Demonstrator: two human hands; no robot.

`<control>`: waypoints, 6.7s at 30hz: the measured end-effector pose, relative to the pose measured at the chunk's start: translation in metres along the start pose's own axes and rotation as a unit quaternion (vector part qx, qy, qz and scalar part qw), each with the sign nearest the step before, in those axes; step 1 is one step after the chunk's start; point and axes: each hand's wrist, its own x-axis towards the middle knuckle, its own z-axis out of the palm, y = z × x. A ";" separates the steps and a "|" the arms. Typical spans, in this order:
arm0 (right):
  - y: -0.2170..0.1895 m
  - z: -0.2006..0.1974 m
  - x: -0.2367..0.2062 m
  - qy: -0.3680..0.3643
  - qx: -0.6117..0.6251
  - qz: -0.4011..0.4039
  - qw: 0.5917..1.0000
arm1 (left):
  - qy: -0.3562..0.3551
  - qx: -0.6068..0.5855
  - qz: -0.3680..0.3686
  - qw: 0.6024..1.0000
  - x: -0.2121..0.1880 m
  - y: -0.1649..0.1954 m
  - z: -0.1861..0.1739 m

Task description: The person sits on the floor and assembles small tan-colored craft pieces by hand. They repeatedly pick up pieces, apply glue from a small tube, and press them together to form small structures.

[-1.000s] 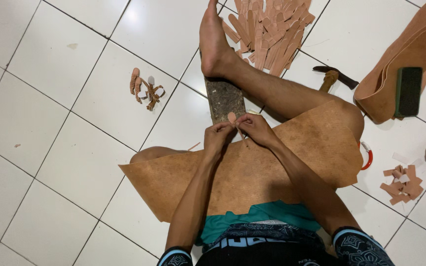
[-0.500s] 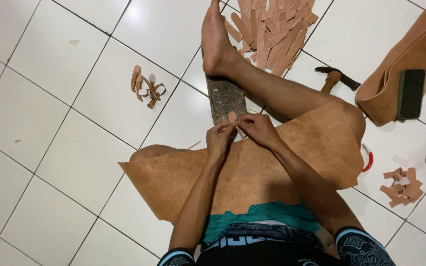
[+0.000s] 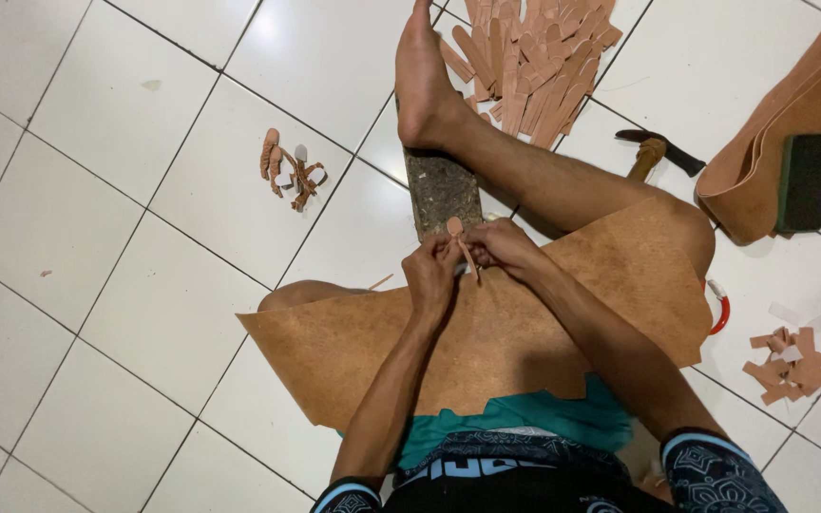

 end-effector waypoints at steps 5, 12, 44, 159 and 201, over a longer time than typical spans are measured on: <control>0.014 0.009 -0.012 0.068 0.016 -0.056 0.996 | -0.091 -0.259 -0.168 0.947 0.005 -0.010 0.000; 0.007 0.022 -0.036 0.153 -0.182 -0.120 0.964 | -0.126 -0.359 -0.221 0.898 0.010 -0.017 0.000; 0.020 0.015 -0.025 0.068 -0.111 -0.213 0.968 | -0.133 -0.399 -0.244 0.874 0.013 -0.023 0.006; -0.006 -0.009 -0.013 0.045 -0.375 -0.213 0.901 | -0.155 -0.109 -0.074 0.979 0.011 -0.004 -0.019; 0.008 0.005 -0.028 0.078 -0.288 -0.195 0.934 | -0.170 0.100 0.054 0.979 0.028 0.003 -0.027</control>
